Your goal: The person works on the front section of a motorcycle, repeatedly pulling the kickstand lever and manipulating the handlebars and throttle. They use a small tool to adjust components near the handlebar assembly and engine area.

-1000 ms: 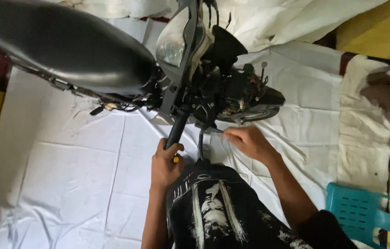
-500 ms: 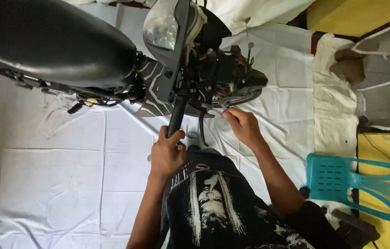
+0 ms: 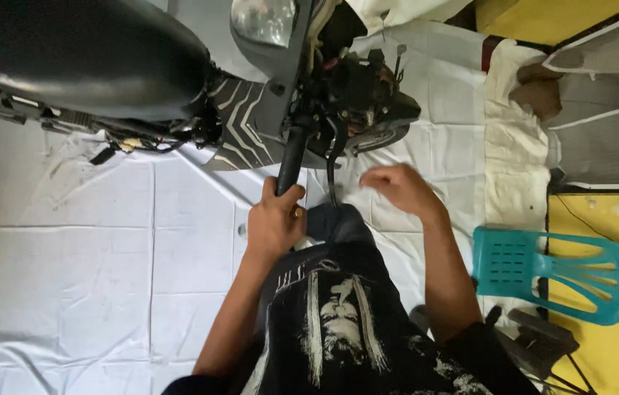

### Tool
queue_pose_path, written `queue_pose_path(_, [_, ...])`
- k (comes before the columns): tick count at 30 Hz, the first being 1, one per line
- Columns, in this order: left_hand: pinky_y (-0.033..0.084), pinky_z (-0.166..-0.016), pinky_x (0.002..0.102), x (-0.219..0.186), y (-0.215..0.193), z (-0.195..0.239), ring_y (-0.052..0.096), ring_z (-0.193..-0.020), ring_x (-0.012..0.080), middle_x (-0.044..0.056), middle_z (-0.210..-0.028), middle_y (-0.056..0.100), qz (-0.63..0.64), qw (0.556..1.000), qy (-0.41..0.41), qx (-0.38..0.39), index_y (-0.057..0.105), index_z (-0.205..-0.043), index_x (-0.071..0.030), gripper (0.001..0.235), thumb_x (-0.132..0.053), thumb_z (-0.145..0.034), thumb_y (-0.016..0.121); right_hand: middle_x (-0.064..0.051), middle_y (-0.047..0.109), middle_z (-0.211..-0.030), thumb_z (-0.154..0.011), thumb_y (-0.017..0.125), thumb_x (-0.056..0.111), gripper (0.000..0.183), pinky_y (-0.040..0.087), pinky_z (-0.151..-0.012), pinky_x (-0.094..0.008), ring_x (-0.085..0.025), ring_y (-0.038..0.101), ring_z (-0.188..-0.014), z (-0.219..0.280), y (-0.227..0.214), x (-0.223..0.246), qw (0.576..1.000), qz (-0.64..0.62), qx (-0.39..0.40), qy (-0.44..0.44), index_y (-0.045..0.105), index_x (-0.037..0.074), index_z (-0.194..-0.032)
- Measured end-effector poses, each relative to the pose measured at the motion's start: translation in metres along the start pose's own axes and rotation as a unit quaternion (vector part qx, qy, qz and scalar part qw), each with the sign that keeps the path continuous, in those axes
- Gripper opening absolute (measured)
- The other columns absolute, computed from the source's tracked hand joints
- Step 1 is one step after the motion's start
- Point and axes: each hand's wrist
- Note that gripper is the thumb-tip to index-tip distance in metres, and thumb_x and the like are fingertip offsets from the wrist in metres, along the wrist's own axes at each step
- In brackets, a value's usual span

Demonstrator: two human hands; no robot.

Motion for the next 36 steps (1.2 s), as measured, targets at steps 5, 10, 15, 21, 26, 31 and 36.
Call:
queue_pose_path(5, [0.061, -0.069, 0.056, 0.003, -0.001, 0.001, 0.070, -0.070, 0.0505, 0.009, -0.107, 0.050, -0.002, 1.000, 0.019, -0.009, 0.059, -0.099, -0.028, 0.022, -0.020, -0.078, 0.060, -0.012, 0.078, -0.088, -0.099, 0.069, 0.016, 0.013, 0.056, -0.080, -0.040, -0.023, 0.074, -0.085, -0.016, 0.015, -0.021, 0.998, -0.004, -0.050, -0.031, 0.079, 0.008, -0.100])
queue_pose_path(10, [0.060, -0.069, 0.056, -0.002, -0.001, 0.000, 0.069, -0.070, 0.0503, 0.010, -0.103, 0.051, 0.008, 1.000, 0.001, -0.020, 0.060, -0.095, -0.029, 0.020, -0.019, -0.078, 0.060, -0.005, 0.080, -0.082, -0.094, 0.072, 0.023, 0.014, 0.056, -0.080, -0.039, -0.017, 0.073, -0.079, -0.016, -0.001, -0.019, 0.994, -0.009, 0.105, 0.004, 0.081, 0.012, -0.094])
queue_pose_path(15, [0.060, -0.069, 0.055, -0.005, 0.004, 0.003, 0.068, -0.068, 0.0495, 0.008, -0.102, 0.052, 0.000, 0.998, -0.026, -0.050, 0.062, -0.093, -0.031, 0.018, -0.022, -0.077, 0.059, -0.024, 0.077, -0.093, -0.089, 0.065, 0.000, 0.017, 0.053, -0.089, -0.051, -0.043, 0.072, -0.094, -0.023, -0.009, 0.006, 0.996, 0.022, 0.074, -0.044, 0.077, -0.001, -0.101])
queue_pose_path(21, [0.058, -0.068, 0.056, -0.010, 0.005, 0.003, 0.068, -0.068, 0.0498, 0.008, -0.101, 0.053, -0.005, 0.997, -0.026, -0.076, 0.063, -0.091, -0.029, 0.020, -0.016, -0.076, 0.062, -0.007, 0.079, -0.089, -0.103, 0.064, 0.020, 0.017, 0.056, -0.083, -0.036, -0.024, 0.075, -0.087, -0.043, -0.005, -0.050, 0.997, -0.023, 0.063, -0.033, 0.080, 0.012, -0.104])
queue_pose_path(26, [0.058, -0.068, 0.055, -0.018, 0.000, 0.001, 0.069, -0.068, 0.0481, 0.007, -0.100, 0.055, 0.014, 0.996, -0.038, -0.082, 0.063, -0.090, -0.029, 0.020, -0.015, -0.077, 0.062, -0.017, 0.079, -0.094, -0.096, 0.065, 0.012, 0.017, 0.054, -0.086, -0.047, -0.034, 0.074, -0.095, -0.042, -0.012, -0.027, 0.987, 0.010, 0.155, -0.040, 0.078, 0.006, -0.105])
queue_pose_path(31, [0.058, -0.068, 0.055, -0.020, -0.004, 0.004, 0.067, -0.068, 0.0480, 0.007, -0.098, 0.054, 0.027, 0.996, -0.026, -0.083, 0.063, -0.089, -0.027, 0.020, -0.012, -0.076, 0.061, -0.008, 0.076, -0.081, -0.102, 0.066, 0.016, 0.014, 0.055, -0.076, -0.034, -0.017, 0.071, -0.076, -0.042, 0.015, -0.073, 0.995, -0.055, 0.043, -0.076, 0.078, 0.008, -0.107])
queue_pose_path(36, [0.057, -0.068, 0.056, -0.016, -0.004, 0.003, 0.066, -0.068, 0.0491, 0.008, -0.101, 0.054, 0.021, 0.997, -0.022, -0.075, 0.063, -0.090, -0.028, 0.020, -0.014, -0.077, 0.060, 0.002, 0.070, -0.073, -0.095, 0.069, 0.008, 0.010, 0.053, -0.073, -0.030, -0.010, 0.063, -0.073, -0.024, 0.016, -0.059, 0.979, -0.152, 0.134, -0.035, 0.079, 0.008, -0.094])
Point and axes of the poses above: each hand's wrist, its own z-axis away from the middle knuckle, its own y-axis out of the palm, x = y × z
